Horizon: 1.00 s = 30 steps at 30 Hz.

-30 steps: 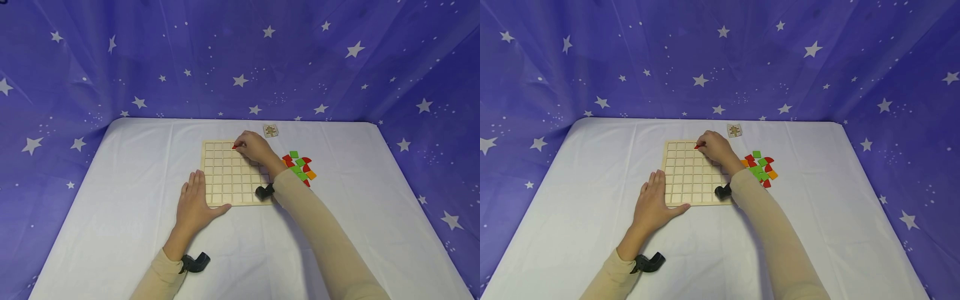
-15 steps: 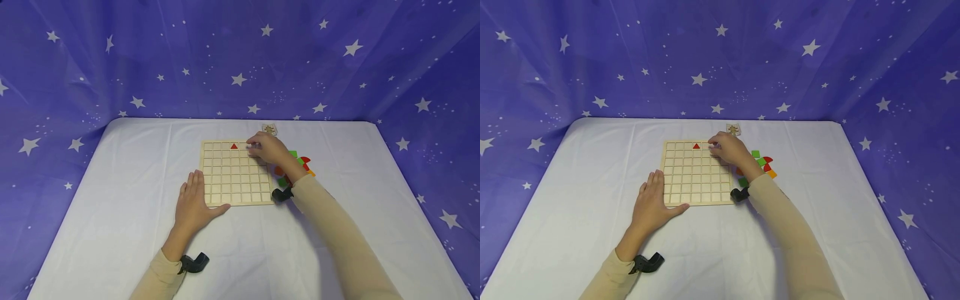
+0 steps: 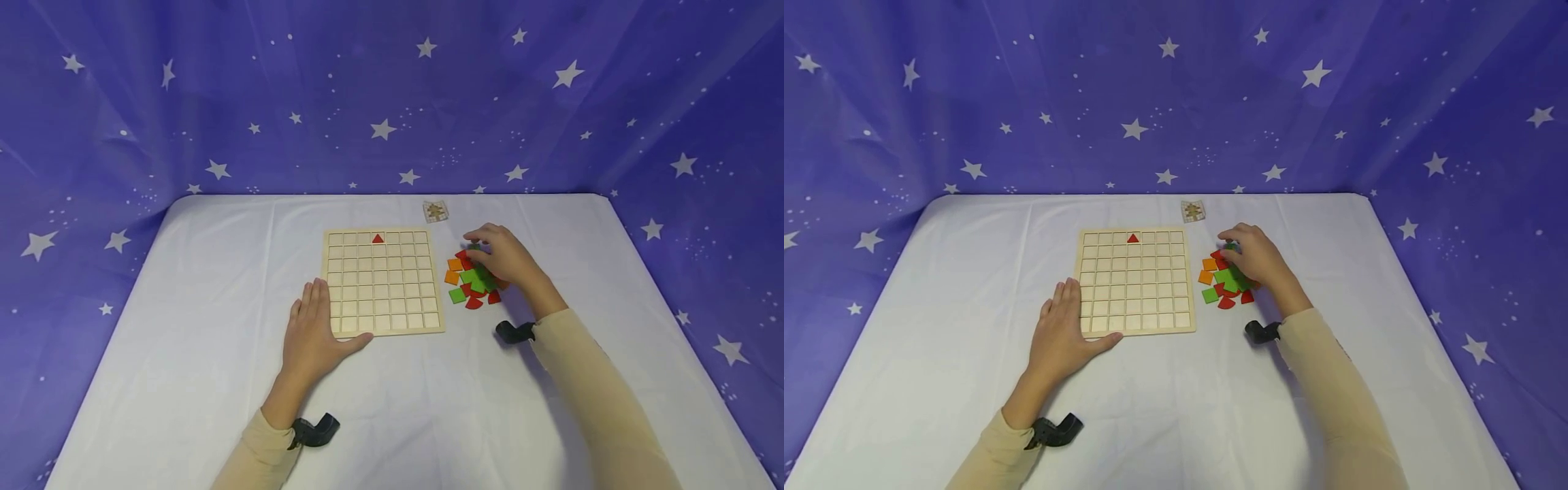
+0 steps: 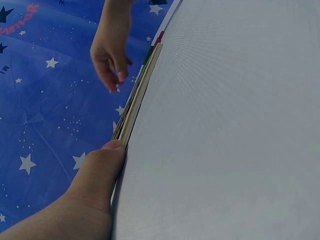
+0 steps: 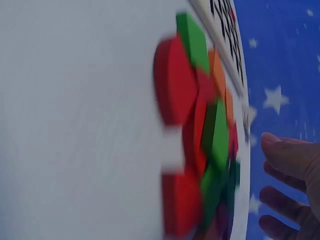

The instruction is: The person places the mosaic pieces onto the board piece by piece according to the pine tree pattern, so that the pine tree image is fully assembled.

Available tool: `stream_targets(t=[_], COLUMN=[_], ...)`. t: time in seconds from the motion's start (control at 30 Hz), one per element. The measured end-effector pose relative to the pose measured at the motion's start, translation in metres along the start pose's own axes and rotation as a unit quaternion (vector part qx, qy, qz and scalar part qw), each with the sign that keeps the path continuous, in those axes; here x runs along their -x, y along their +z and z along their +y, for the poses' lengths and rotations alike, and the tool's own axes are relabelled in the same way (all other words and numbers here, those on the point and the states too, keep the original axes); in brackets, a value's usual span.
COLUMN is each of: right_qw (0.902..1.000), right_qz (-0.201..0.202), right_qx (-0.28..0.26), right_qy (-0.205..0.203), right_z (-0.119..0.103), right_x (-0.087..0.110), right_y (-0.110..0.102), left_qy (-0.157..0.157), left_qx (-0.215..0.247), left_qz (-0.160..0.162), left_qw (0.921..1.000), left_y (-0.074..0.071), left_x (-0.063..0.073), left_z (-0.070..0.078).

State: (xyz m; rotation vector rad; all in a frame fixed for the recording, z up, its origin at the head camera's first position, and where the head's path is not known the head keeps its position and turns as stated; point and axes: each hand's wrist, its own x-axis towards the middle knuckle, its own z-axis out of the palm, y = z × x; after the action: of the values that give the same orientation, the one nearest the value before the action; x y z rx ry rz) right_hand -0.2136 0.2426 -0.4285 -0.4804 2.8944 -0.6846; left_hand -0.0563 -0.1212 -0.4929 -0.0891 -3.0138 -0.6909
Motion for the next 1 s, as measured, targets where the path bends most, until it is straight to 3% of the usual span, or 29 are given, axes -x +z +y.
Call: stream_targets(t=[0.17,0.3,0.73,1.0], right_qw=[0.9989,0.9983,0.9989,0.999], right_qz=[-0.003,-0.008,0.003,0.015], right_qx=[-0.018,-0.023,-0.04,-0.023], right_qy=[0.043,0.054,0.026,0.034], right_z=[0.034,0.051,0.058,0.061], right_x=[0.015,0.023,0.024,0.023], right_y=[-0.005,-0.006,-0.005,-0.002], left_qy=[0.001,0.001,0.0,0.0], left_qx=[0.004,0.003,0.006,0.004], left_qz=[0.001,0.001,0.002,0.001], left_qw=[1.0,1.0,1.0,1.0], left_y=[0.001,0.001,-0.002,-0.001], left_x=[0.0,0.0,0.0,-0.001], left_z=[0.0,0.0,0.001,0.0])
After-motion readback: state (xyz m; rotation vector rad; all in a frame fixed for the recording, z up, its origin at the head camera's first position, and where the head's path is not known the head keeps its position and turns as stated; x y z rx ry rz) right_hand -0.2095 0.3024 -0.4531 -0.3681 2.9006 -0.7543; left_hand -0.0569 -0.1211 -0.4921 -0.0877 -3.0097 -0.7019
